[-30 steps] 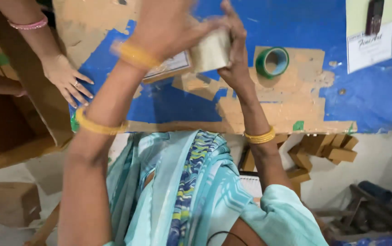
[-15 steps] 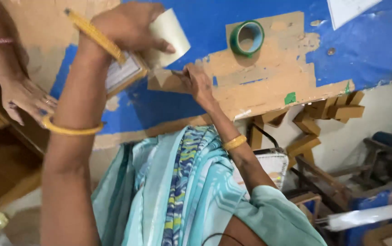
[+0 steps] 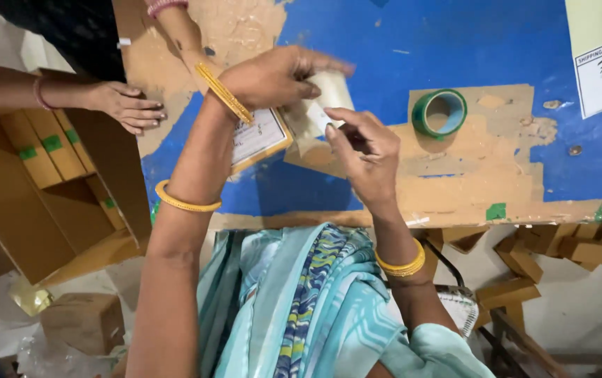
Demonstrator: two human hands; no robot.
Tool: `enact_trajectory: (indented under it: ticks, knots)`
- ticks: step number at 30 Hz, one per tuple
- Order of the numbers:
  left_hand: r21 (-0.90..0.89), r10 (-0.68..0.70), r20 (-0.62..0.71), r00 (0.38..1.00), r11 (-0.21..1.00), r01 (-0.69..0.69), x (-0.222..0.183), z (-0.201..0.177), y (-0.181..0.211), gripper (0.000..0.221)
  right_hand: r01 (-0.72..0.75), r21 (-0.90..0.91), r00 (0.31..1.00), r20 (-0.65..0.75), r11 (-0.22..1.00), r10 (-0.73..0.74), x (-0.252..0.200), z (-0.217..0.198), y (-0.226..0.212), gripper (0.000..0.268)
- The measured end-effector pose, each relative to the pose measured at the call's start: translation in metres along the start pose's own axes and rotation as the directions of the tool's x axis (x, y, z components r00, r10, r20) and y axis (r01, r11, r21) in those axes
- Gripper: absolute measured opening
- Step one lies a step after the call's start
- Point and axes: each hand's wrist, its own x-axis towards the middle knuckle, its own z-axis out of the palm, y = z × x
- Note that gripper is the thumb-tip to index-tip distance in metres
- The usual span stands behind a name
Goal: Packing small cardboard boxes and applying tape.
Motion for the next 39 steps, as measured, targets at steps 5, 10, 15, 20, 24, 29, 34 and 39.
enact_trajectory:
  ticks: [5,10,15,20,24,29,34,39]
  knots:
    - [-0.141,-0.153,0.020,0.988,0.978,0.154,0.005,0.000,-0.018,0.033,0.065,-0.015,0.997,0.052,0.998,-0.064,0.026,0.019,0.002,0.021]
    - [-0.131,-0.129,-0.010,0.992,0.983,0.127,-0.001,0.001,-0.007,0.031,0.135,-0.068,0.985,0.114,0.988,-0.127,0.016,0.012,0.009,0.017]
    - [0.219,-0.166,-0.248,0.955,0.950,0.222,-0.003,-0.001,0.009,0.035,0.085,-0.217,0.988,0.141,0.973,-0.055,-0.016,-0.012,0.119,0.019]
    - [-0.117,-0.066,-0.450,0.891,0.993,0.014,-0.009,-0.003,-0.002,0.030,0.263,-0.367,0.965,0.112,0.892,-0.238,-0.012,-0.011,0.152,0.032]
    - [-0.341,0.023,-0.657,0.754,0.883,-0.324,-0.025,-0.017,-0.025,0.011,0.389,0.029,0.921,0.013,0.921,-0.389,0.030,0.045,0.056,0.076]
    - [-0.509,-0.086,-0.783,0.616,0.658,-0.555,-0.046,-0.031,-0.025,0.013,0.407,0.168,0.841,0.313,0.898,-0.440,0.056,0.073,0.069,0.101]
    - [-0.404,0.110,-0.839,0.533,0.530,-0.746,-0.040,-0.034,-0.054,0.013,0.659,0.072,0.659,0.425,0.748,-0.621,0.066,0.053,0.035,0.105]
    - [-0.398,0.029,-0.847,0.531,0.627,-0.670,-0.032,-0.035,-0.054,0.015,0.519,-0.307,0.832,0.393,0.798,-0.390,0.049,0.060,0.010,0.108]
